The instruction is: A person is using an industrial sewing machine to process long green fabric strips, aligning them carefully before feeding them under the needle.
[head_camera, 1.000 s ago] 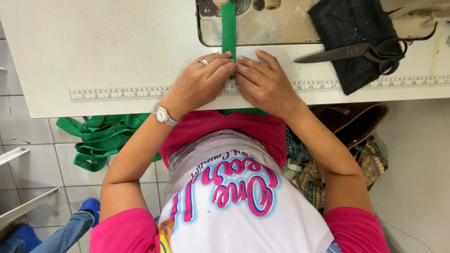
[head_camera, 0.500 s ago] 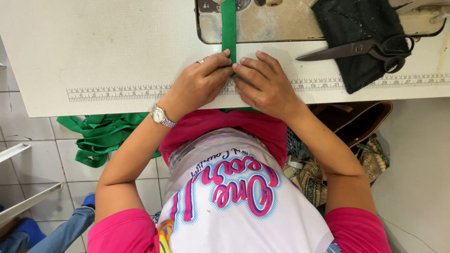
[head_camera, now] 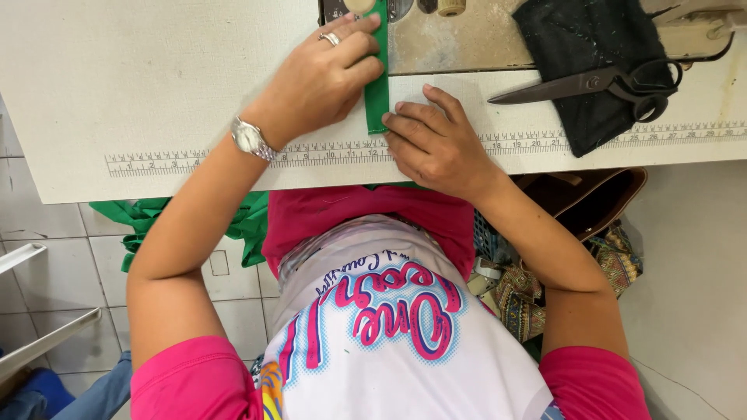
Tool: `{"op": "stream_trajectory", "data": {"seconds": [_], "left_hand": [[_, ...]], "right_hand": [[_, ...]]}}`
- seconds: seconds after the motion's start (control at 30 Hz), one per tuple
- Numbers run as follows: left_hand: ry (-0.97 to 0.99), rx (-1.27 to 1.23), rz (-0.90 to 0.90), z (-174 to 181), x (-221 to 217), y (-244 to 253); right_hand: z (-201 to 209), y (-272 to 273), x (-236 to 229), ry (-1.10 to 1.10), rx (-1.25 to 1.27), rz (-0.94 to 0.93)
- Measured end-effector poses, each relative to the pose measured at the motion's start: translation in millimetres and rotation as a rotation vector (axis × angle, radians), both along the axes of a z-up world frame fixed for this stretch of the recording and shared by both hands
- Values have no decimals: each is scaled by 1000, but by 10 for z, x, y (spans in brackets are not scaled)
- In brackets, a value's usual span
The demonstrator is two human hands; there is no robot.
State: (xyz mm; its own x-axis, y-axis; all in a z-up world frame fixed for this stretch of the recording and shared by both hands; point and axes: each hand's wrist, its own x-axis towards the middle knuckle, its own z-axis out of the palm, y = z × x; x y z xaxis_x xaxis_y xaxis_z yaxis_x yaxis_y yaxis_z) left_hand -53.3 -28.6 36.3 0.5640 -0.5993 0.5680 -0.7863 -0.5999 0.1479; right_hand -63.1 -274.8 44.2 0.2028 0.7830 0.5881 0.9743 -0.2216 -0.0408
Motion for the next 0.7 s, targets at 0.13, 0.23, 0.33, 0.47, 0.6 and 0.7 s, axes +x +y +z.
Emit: {"op": "stream_trajectory", "data": {"seconds": [0.13,0.23,0.33,0.47,0.6,0.7], "left_hand": [[34,159,22,-81,35,91],[32,151,5,-95,41,124],[53,125,-22,-76,42,139],[66,79,-42,-102,61,148],[20,107,-10,-112,90,117],[31,125,23,-116,124,80]], "right_hand": [[1,2,32,22,-6,10],[-20,-15,78,57,-14,26],[-7,-6,133,102,-19,40],[14,22,231,142,-28,43],[-25,53,359,213,-31,57],[-52,88,461,209,-7,54]]}}
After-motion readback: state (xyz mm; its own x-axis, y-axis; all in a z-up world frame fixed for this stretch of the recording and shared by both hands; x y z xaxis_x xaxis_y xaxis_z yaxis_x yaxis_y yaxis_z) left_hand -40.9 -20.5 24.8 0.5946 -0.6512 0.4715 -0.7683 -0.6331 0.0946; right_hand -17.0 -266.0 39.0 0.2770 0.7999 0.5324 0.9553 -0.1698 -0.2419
